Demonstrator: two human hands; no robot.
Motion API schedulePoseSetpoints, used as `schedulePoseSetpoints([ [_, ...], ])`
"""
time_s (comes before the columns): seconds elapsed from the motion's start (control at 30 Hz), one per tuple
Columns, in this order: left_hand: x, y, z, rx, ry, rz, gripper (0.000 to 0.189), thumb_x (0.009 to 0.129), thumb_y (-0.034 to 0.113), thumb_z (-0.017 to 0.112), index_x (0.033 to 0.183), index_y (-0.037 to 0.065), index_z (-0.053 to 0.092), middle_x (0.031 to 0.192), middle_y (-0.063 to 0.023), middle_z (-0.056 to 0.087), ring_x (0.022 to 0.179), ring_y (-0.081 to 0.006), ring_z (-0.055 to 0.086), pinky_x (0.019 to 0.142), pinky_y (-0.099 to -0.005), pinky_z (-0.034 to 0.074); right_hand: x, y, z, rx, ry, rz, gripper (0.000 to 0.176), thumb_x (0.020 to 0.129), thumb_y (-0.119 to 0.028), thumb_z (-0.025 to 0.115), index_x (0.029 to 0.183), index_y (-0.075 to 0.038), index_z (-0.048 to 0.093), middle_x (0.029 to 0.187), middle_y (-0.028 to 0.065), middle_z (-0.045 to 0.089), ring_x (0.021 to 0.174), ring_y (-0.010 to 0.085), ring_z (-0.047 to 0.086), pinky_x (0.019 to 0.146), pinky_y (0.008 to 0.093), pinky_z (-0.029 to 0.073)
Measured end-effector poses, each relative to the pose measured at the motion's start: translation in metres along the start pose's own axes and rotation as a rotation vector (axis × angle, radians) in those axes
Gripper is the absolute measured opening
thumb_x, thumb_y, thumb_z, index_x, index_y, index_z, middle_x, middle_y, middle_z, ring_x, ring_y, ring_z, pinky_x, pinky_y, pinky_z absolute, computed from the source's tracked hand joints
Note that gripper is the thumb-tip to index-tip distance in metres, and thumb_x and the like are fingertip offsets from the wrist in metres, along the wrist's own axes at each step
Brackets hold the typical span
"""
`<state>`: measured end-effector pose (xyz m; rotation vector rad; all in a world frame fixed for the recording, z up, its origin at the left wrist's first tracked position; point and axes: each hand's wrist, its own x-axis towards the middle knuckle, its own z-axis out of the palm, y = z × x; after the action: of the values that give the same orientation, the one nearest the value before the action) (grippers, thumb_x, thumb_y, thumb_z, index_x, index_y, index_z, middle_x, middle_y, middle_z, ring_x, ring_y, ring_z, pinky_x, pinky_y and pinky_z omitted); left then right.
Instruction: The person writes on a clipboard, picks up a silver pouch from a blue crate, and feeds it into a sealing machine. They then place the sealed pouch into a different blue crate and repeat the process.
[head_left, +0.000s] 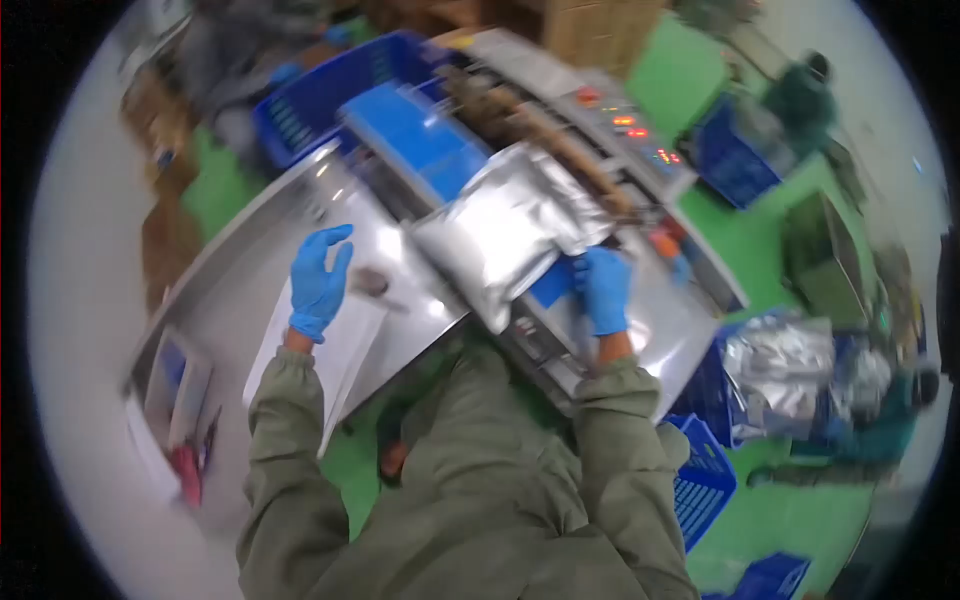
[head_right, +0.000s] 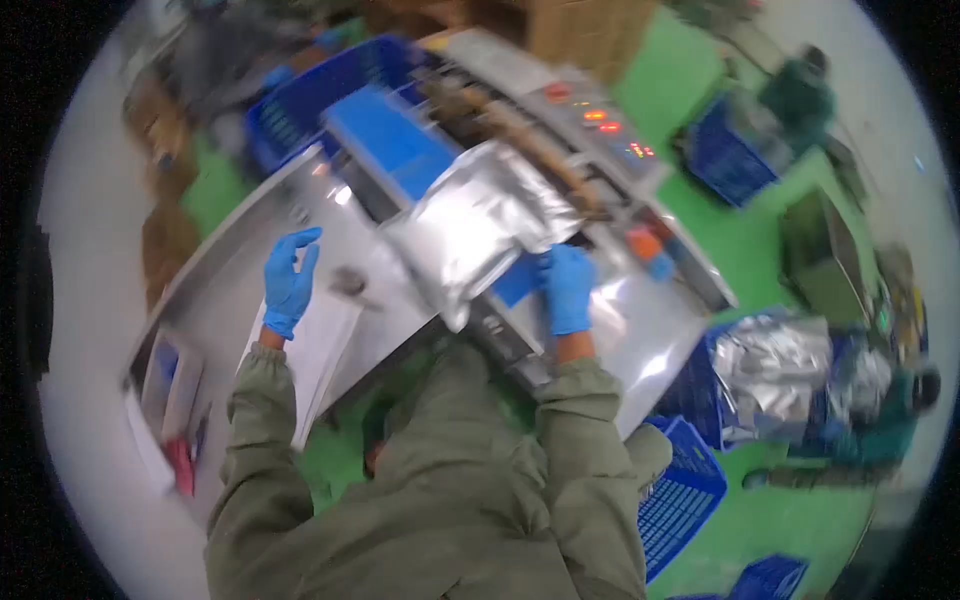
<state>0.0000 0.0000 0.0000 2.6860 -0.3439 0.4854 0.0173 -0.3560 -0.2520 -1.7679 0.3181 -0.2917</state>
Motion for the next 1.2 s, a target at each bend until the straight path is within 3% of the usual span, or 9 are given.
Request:
schedulePoseSetpoints([
  [0.03, -0.033, -0.009, -0.020, 0.148, 0.070, 0.001, 0.032, 0.082, 0.017, 0.060, 0.113, 0.010, 0.059, 0.113, -0.0098, 0.058, 0.105, -0.0227, 0.053, 0.094, -0.0371, 0.038, -0.001, 0.009, -0.008, -0.548, 0.134, -0.516, 0.022, 0.085, -0.019, 0.053, 0.074, 0.000, 0.053, 0.070, 0.0104, 0.058, 0.066, 0.0264, 0.055, 0.062, 0.0346, 0.044],
  [0.07, -0.073, -0.010, -0.040, 0.314, 0.129, -0.012, 0.032, 0.082, 0.017, 0.060, 0.113, 0.010, 0.059, 0.111, -0.0094, 0.059, 0.104, -0.0254, 0.053, 0.092, -0.0375, 0.039, -0.018, -0.009, -0.028, -0.237, 0.365, -0.508, 0.019, 0.084, -0.016, 0.054, 0.075, 0.001, 0.055, 0.069, 0.0083, 0.057, 0.064, 0.0189, 0.053, 0.060, 0.0336, 0.043],
  [0.1, -0.160, -0.069, 0.081, 0.118, 0.128, -0.250, 0.032, 0.082, 0.017, 0.060, 0.113, 0.010, 0.059, 0.111, -0.0094, 0.059, 0.104, -0.0254, 0.053, 0.092, -0.0375, 0.039, -0.031, -0.036, -0.074, 0.015, 0.290, -0.192, 0.015, 0.082, -0.013, 0.057, 0.079, 0.002, 0.059, 0.071, 0.0066, 0.058, 0.066, 0.0131, 0.050, 0.061, 0.0317, 0.042],
  [0.17, -0.267, -0.064, 0.203, 0.125, 0.104, -0.380, 0.035, 0.081, 0.017, 0.058, 0.116, 0.011, 0.057, 0.115, -0.0093, 0.057, 0.106, -0.0273, 0.051, 0.092, -0.0378, 0.039, -0.038, -0.059, -0.115, -0.160, 0.183, -0.132, 0.013, 0.080, -0.011, 0.060, 0.082, 0.002, 0.062, 0.073, 0.0061, 0.060, 0.067, 0.0114, 0.049, 0.063, 0.0297, 0.042],
  [0.33, -0.340, -0.087, 0.170, 0.291, -0.042, -0.423, 0.042, 0.083, 0.023, 0.054, 0.124, 0.014, 0.052, 0.125, -0.0094, 0.050, 0.115, -0.0290, 0.045, 0.099, -0.0402, 0.033, -0.123, -0.063, 0.023, -0.362, -0.787, -0.101, 0.025, 0.078, -0.021, 0.061, 0.084, 0.003, 0.062, 0.072, 0.0156, 0.062, 0.066, 0.0166, 0.057, 0.064, 0.0312, 0.045],
  [0.47, -0.353, -0.105, 0.182, 0.241, -0.073, -0.443, 0.046, 0.084, 0.028, 0.053, 0.128, 0.019, 0.048, 0.130, -0.0090, 0.046, 0.122, -0.0292, 0.039, 0.103, -0.0416, 0.027, -0.180, -0.012, 0.134, -0.554, -1.030, -0.155, 0.039, 0.073, -0.037, 0.064, 0.080, 0.001, 0.063, 0.077, 0.0206, 0.063, 0.070, 0.0344, 0.061, 0.066, 0.0393, 0.047],
  [0.63, -0.355, -0.112, 0.182, 0.203, -0.126, -0.511, 0.048, 0.081, 0.029, 0.056, 0.128, 0.021, 0.049, 0.131, -0.0077, 0.045, 0.123, -0.0284, 0.038, 0.103, -0.0419, 0.026, -0.186, 0.022, 0.215, -0.878, -1.108, -0.239, 0.050, 0.067, -0.045, 0.066, 0.079, 0.004, 0.064, 0.077, 0.0230, 0.063, 0.070, 0.0354, 0.062, 0.064, 0.0410, 0.049],
  [0.87, -0.358, -0.127, 0.183, 0.132, -0.161, -0.528, 0.053, 0.076, 0.034, 0.060, 0.127, 0.023, 0.050, 0.131, -0.0063, 0.045, 0.122, -0.0285, 0.038, 0.103, -0.0435, 0.026, -0.202, 0.020, 0.234, -0.005, -1.322, 0.629, 0.013, 0.077, -0.011, 0.064, 0.083, 0.000, 0.062, 0.068, 0.0078, 0.062, 0.053, 0.0129, 0.056, 0.049, 0.0249, 0.044],
  [1.2, -0.363, -0.138, 0.186, 0.147, -0.162, -0.562, 0.054, 0.076, 0.041, 0.059, 0.128, 0.027, 0.049, 0.131, -0.0048, 0.045, 0.122, -0.0272, 0.038, 0.102, -0.0436, 0.026, -0.240, 0.042, 0.263, 0.014, -1.155, 0.133, 0.012, 0.079, -0.008, 0.065, 0.088, -0.001, 0.064, 0.079, 0.0048, 0.064, 0.068, 0.0095, 0.059, 0.065, 0.0227, 0.048],
])
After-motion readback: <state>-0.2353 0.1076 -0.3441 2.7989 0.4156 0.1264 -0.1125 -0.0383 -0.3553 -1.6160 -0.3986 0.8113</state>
